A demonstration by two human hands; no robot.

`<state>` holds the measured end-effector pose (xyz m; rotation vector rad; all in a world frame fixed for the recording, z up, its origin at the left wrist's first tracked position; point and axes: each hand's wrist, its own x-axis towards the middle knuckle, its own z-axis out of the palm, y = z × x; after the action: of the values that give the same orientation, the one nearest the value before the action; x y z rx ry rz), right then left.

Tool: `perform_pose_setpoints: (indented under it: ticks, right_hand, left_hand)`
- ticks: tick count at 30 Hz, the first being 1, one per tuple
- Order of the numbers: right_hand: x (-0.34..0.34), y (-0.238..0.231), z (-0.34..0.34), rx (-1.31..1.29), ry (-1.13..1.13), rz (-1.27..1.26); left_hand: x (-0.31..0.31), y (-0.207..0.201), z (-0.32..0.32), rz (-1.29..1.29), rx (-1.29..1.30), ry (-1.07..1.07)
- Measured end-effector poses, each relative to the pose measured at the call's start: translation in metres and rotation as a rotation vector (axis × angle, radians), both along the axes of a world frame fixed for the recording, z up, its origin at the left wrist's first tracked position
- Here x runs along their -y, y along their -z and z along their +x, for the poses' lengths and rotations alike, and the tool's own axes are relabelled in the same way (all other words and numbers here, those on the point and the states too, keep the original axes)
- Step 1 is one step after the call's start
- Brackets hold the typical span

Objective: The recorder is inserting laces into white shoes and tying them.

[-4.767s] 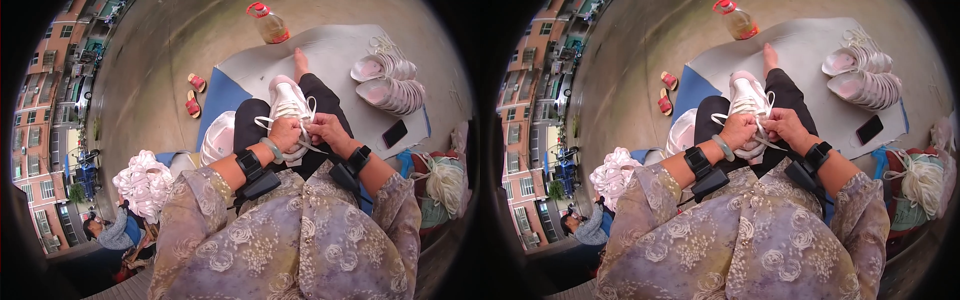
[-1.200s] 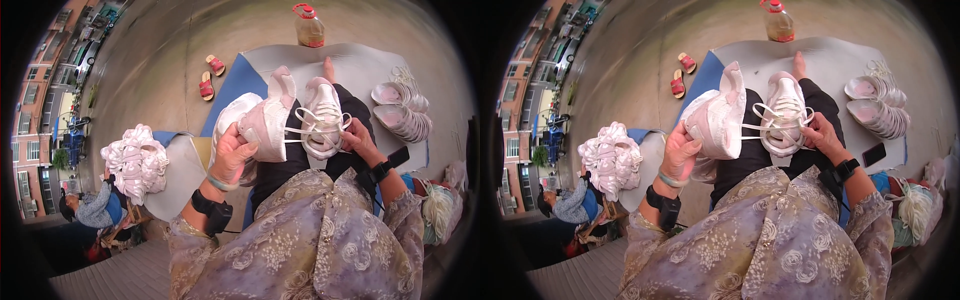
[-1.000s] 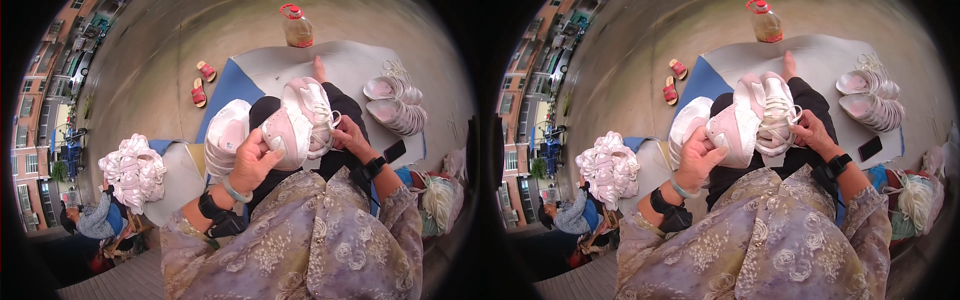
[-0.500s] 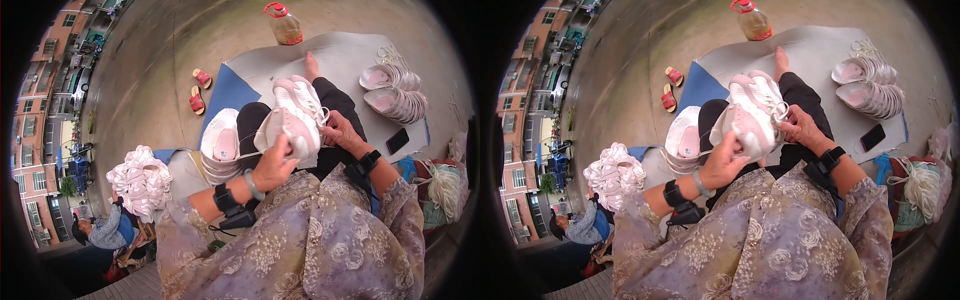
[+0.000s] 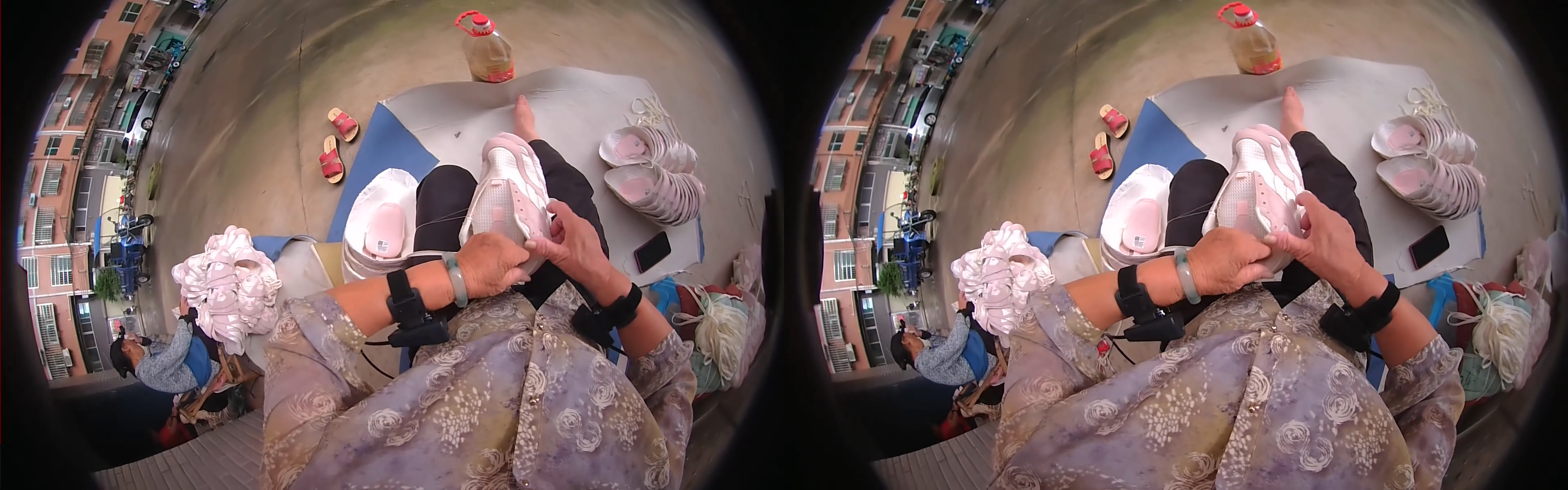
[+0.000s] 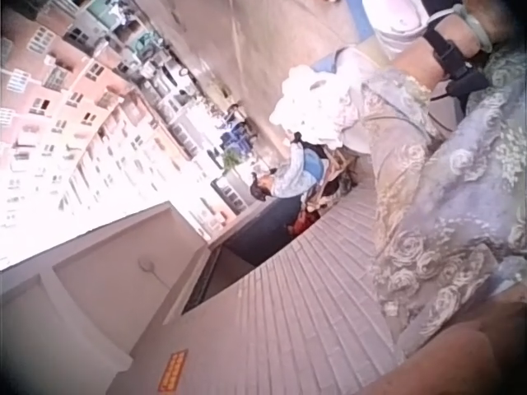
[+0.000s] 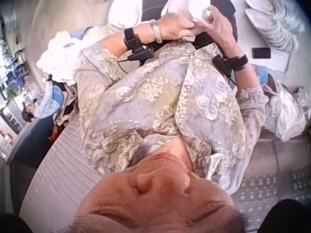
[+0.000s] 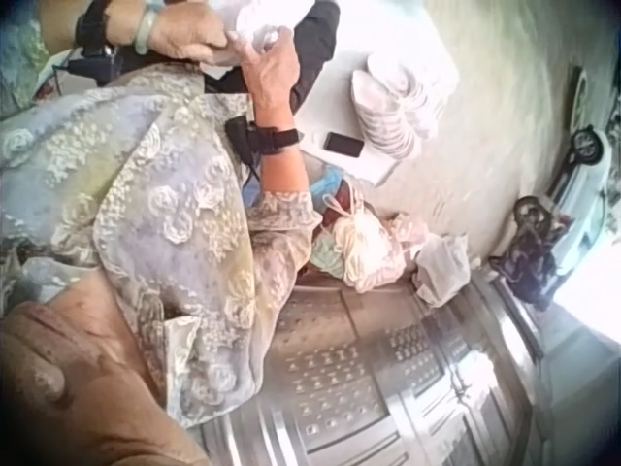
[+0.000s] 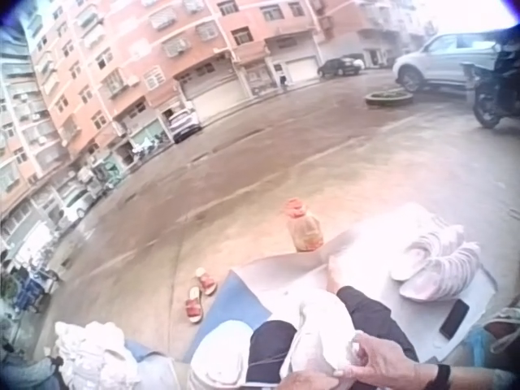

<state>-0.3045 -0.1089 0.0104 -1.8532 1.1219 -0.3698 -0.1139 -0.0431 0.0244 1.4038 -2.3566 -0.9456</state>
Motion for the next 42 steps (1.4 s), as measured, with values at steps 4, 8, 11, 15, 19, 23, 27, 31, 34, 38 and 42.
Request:
perform_pose_setpoints:
  ticks: [4, 8, 11, 15, 19, 23, 27, 31, 34, 38, 42]
  right_hand:
    - [-0.001, -0.008, 0.002, -0.087, -0.077, -0.045]
    - [-0.008, -0.008, 0.000, -0.166, -0.109, -0.151]
    - [-0.006, -0.014, 0.005, -0.213, -0.105, -0.177]
    - [-0.005, -0.018, 0.011, -0.270, -0.113, -0.200]
    - [-0.007, -0.025, 0.019, -0.243, -0.118, -0.147]
    - [-0.017, -0.033, 0.031, -0.243, -0.163, -0.286]
    - [-0.024, -0.045, 0.047, -0.292, -0.299, -0.521]
    - [-0.026, -0.048, 0.057, -0.253, -0.425, -0.678]
    - [-0.028, -0.054, 0.065, -0.327, -0.564, -0.693]
    - [-0.025, -0.058, 0.058, -0.329, -0.619, -0.735]
    - [-0.024, -0.050, 0.040, -0.160, -0.483, -0.674]
  left_hand:
    - [-0.003, -0.006, 0.023, 0.016, -0.204, 0.076]
    - [0.001, 0.003, 0.059, -0.176, -0.356, -0.513]
    - [0.002, 0.028, 0.088, -0.192, -0.239, -0.471]
    - [0.001, 0.035, 0.096, -0.228, -0.056, -0.325]
    - [0.004, 0.019, 0.112, 0.225, -0.232, -0.570]
    - [0.024, -0.008, 0.136, -0.059, -0.401, -0.585]
    - [0.068, -0.034, 0.144, 0.059, -0.477, -0.672]
    - [0.112, -0.029, 0.127, 0.135, -0.426, -0.639]
    - [0.133, -0.020, 0.111, 0.404, -0.421, -0.582]
    - [0.164, 0.003, 0.121, 0.465, -0.187, -0.544]
    - [0.154, 0.050, 0.145, 0.444, 0.086, -0.452]
